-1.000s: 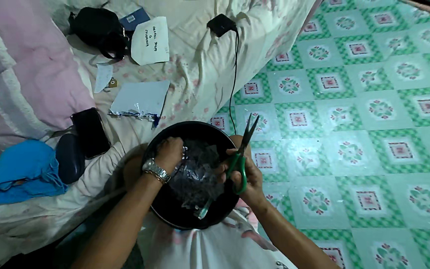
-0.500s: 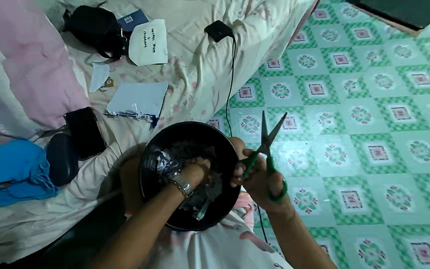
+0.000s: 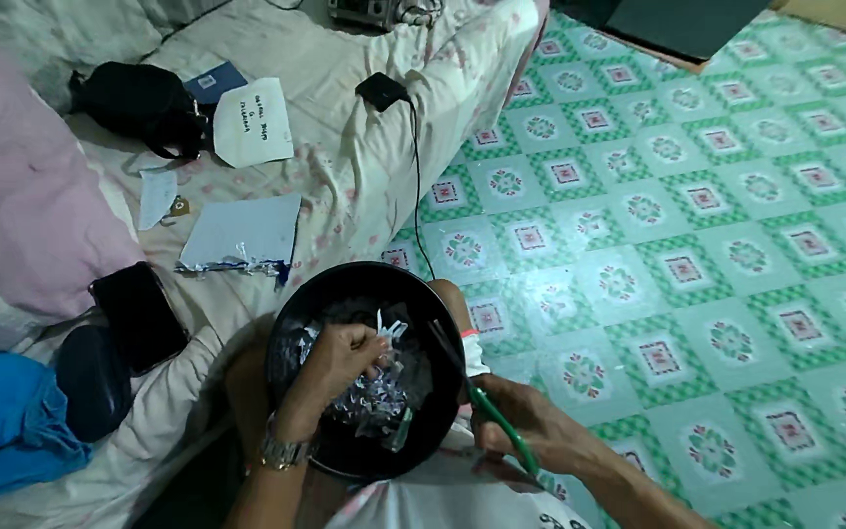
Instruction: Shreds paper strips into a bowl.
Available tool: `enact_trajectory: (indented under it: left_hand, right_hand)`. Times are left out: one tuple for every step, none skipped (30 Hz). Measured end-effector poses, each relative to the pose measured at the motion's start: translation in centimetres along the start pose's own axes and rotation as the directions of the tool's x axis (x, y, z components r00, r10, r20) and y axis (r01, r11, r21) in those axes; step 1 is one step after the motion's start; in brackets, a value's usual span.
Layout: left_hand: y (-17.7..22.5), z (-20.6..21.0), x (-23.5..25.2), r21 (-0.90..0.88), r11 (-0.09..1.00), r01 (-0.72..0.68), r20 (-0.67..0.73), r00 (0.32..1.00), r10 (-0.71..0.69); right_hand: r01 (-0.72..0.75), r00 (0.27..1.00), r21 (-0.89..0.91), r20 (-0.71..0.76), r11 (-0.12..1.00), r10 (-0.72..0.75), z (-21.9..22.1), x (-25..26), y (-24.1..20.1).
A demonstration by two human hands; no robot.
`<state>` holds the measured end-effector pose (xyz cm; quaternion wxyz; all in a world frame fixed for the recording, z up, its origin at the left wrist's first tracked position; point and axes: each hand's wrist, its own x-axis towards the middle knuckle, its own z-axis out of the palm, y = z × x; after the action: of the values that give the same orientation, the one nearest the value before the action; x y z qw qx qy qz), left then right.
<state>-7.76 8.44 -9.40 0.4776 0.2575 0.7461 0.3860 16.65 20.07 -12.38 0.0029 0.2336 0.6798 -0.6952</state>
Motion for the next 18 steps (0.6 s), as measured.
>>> enact_trajectory:
  left_hand:
    - [-0.2, 0.0, -0.3, -0.076, 0.997, -0.029, -0.008, 1.000, 0.029]
    - [-0.3, 0.0, -0.6, -0.136, 0.989, -0.050, -0.011, 0.999, 0.049]
    - [-0.3, -0.1, -0.8, -0.183, 0.981, -0.067, -0.013, 0.998, 0.066]
    - [-0.3, -0.1, -1.0, -0.213, 0.974, -0.079, -0.010, 0.997, 0.079]
    - [-0.2, -0.2, -1.1, -0.232, 0.969, -0.085, -0.002, 0.996, 0.087]
    - [-0.1, -0.2, -1.1, -0.237, 0.967, -0.088, 0.012, 0.996, 0.094]
    - [-0.1, -0.3, -1.2, -0.230, 0.969, -0.087, 0.033, 0.995, 0.098]
    - [-0.1, -0.2, -1.2, -0.216, 0.973, -0.087, 0.059, 0.993, 0.102]
    - [-0.1, -0.2, -1.3, -0.198, 0.977, -0.083, 0.086, 0.991, 0.102]
    - [-0.1, -0.1, -1.3, -0.181, 0.980, -0.078, 0.107, 0.989, 0.098]
    - [-0.1, 0.0, -1.2, -0.166, 0.984, -0.072, 0.124, 0.988, 0.093]
    - [-0.1, 0.0, -1.2, -0.153, 0.986, -0.064, 0.138, 0.987, 0.086]
    - [-0.2, -0.1, -1.2, -0.150, 0.987, -0.057, 0.151, 0.985, 0.080]
    - [-0.2, -0.1, -1.1, -0.154, 0.987, -0.049, 0.159, 0.984, 0.074]
    - [-0.3, -0.1, -1.1, -0.158, 0.987, -0.041, 0.165, 0.984, 0.068]
    - [-0.4, -0.1, -1.0, -0.157, 0.987, -0.034, 0.171, 0.983, 0.061]
    - [-0.5, -0.1, -0.9, -0.157, 0.987, -0.028, 0.177, 0.983, 0.056]
    - [-0.7, -0.1, -0.9, -0.161, 0.987, -0.031, 0.178, 0.982, 0.059]
  right_hand:
    - [-0.047, 0.998, -0.062, 0.042, 0.997, 0.050, 0.2, 0.0, -0.6]
    - [-0.089, 0.992, -0.107, 0.082, 0.990, 0.098, 0.3, 0.2, -1.2]
    - [-0.122, 0.983, -0.139, 0.122, 0.983, 0.139, 0.4, 0.4, -1.8]
    - [-0.139, 0.973, -0.168, 0.160, 0.976, 0.166, 0.5, 0.6, -2.2]
    - [-0.137, 0.967, -0.196, 0.187, 0.971, 0.174, 0.6, 0.9, -2.5]
    - [-0.127, 0.965, -0.221, 0.199, 0.967, 0.172, 0.7, 1.1, -2.8]
    - [-0.119, 0.964, -0.242, 0.204, 0.963, 0.170, 0.9, 1.4, -2.9]
    - [-0.119, 0.963, -0.255, 0.205, 0.960, 0.174, 1.0, 1.6, -3.1]
    - [-0.118, 0.964, -0.266, 0.201, 0.957, 0.175, 1.2, 1.8, -3.1]
    - [-0.117, 0.966, -0.267, 0.192, 0.957, 0.171, 1.3, 2.0, -3.1]
    - [-0.111, 0.970, -0.263, 0.179, 0.959, 0.162, 1.5, 2.1, -3.0]
    - [-0.097, 0.977, -0.252, 0.161, 0.963, 0.140, 1.7, 2.2, -2.9]
    - [-0.079, 0.983, -0.240, 0.143, 0.968, 0.115, 1.9, 2.2, -2.7]
    - [-0.060, 0.988, -0.228, 0.127, 0.972, 0.091, 2.0, 2.2, -2.5]
    - [-0.046, 0.991, -0.215, 0.116, 0.976, 0.072, 2.1, 2.2, -2.2]
    - [-0.031, 0.993, -0.200, 0.107, 0.979, 0.053, 2.2, 2.3, -2.0]
    - [-0.020, 0.994, -0.186, 0.103, 0.982, 0.040, 2.2, 2.3, -1.6]
    - [-0.015, 0.994, -0.171, 0.102, 0.985, 0.033, 2.2, 2.4, -1.4]
